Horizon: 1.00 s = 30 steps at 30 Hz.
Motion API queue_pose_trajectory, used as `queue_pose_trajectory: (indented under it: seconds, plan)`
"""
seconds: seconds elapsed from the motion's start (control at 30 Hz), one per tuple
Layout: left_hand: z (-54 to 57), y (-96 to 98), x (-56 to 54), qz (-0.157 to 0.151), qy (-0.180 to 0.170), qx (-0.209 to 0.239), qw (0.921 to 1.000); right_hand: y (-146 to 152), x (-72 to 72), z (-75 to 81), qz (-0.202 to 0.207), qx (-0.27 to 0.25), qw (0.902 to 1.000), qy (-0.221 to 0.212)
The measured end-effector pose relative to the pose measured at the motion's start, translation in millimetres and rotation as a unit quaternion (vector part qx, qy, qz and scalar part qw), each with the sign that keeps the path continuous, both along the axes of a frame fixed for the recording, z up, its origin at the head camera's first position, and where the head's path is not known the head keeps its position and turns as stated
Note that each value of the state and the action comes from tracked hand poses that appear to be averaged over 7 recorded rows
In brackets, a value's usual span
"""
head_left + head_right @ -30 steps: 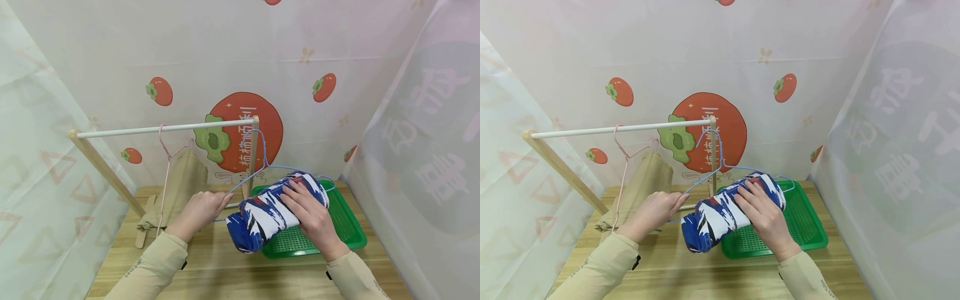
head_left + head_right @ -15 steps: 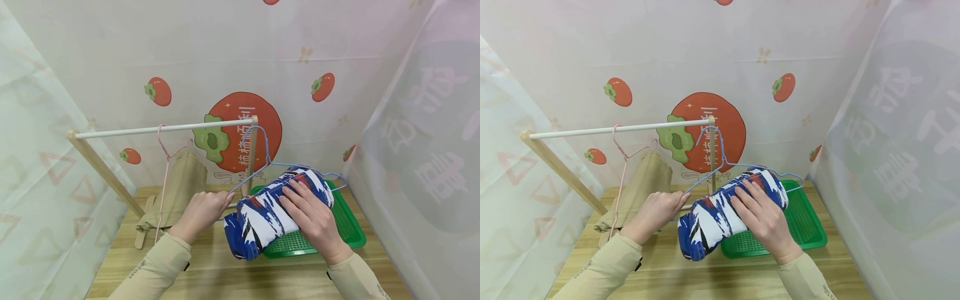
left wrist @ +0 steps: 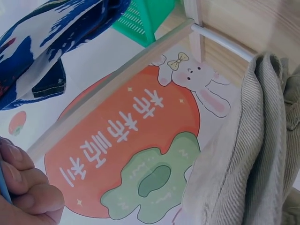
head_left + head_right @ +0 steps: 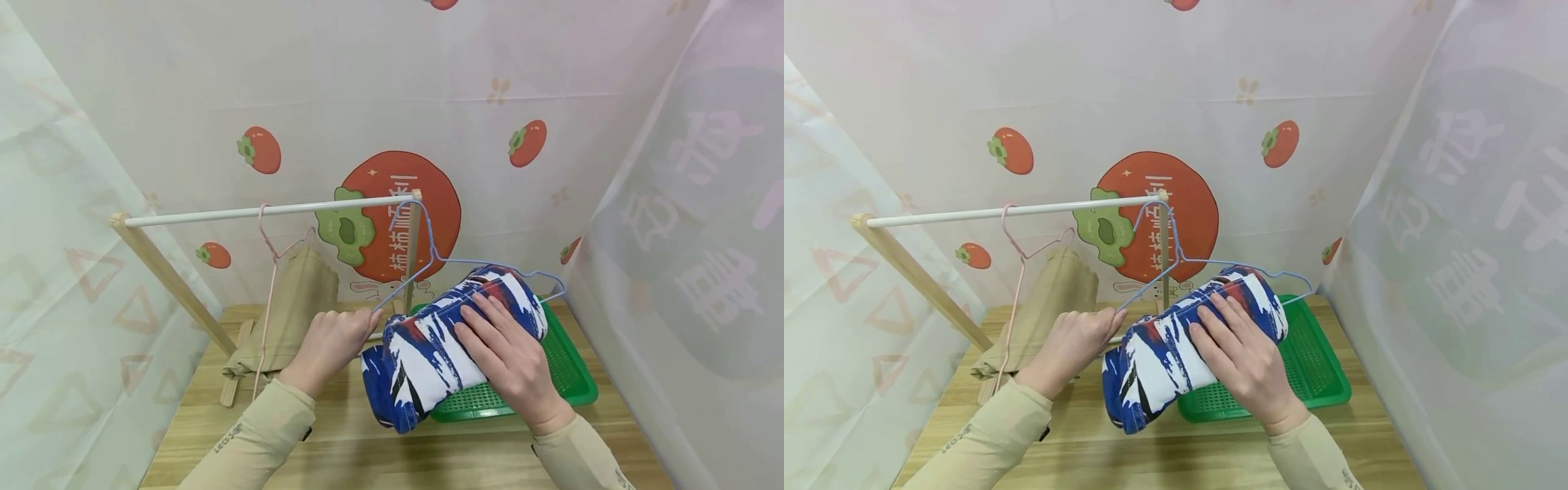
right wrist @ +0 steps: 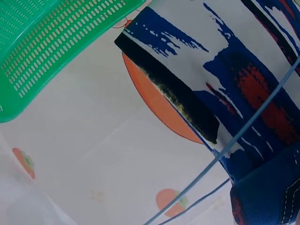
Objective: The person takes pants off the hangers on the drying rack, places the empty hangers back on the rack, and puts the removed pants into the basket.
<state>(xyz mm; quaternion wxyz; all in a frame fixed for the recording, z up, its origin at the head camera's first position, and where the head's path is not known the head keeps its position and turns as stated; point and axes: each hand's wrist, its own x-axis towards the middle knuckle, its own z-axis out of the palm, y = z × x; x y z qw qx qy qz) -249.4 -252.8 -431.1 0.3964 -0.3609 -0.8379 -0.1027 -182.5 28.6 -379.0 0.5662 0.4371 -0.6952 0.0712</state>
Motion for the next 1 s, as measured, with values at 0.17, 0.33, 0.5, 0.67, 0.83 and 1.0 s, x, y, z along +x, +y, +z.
queue_pose_trajectory:
  seconds: [0.17, 0.33, 0.5, 0.67, 0.83, 1.0]
  plan:
    - [-1.4, -2.2, -1.1, 0.009, 0.013, 0.003, 0.9999, 1.6, -0.3, -2.2, -0.006, -0.026, 0.9996, -0.003]
    - [-2.4, -4.7, -1.1, 0.019, 0.026, 0.007, 0.9995, 3.6, -1.0, -0.7, -0.001, -0.057, 0.9984, 0.002]
    - [-2.4, -4.8, -0.7, 0.024, 0.046, 0.014, 0.9986, 3.4, -1.3, 1.5, 0.007, -0.087, 0.9961, 0.003]
    - [-3.9, -3.2, -0.5, 0.036, 0.066, 0.011, 0.9971, 2.5, -1.0, 2.4, 0.005, -0.11, 0.9939, -0.002]
    - [-8.3, -2.8, -0.5, 0.036, 0.064, 0.001, 0.9973, 0.7, -0.4, 4.2, 0.017, -0.127, 0.9917, -0.004]
    - [-13.0, -4.7, -0.3, 0.039, 0.048, -0.008, 0.998, -2.1, 0.9, 7.2, 0.03, -0.142, 0.9895, 0.0]
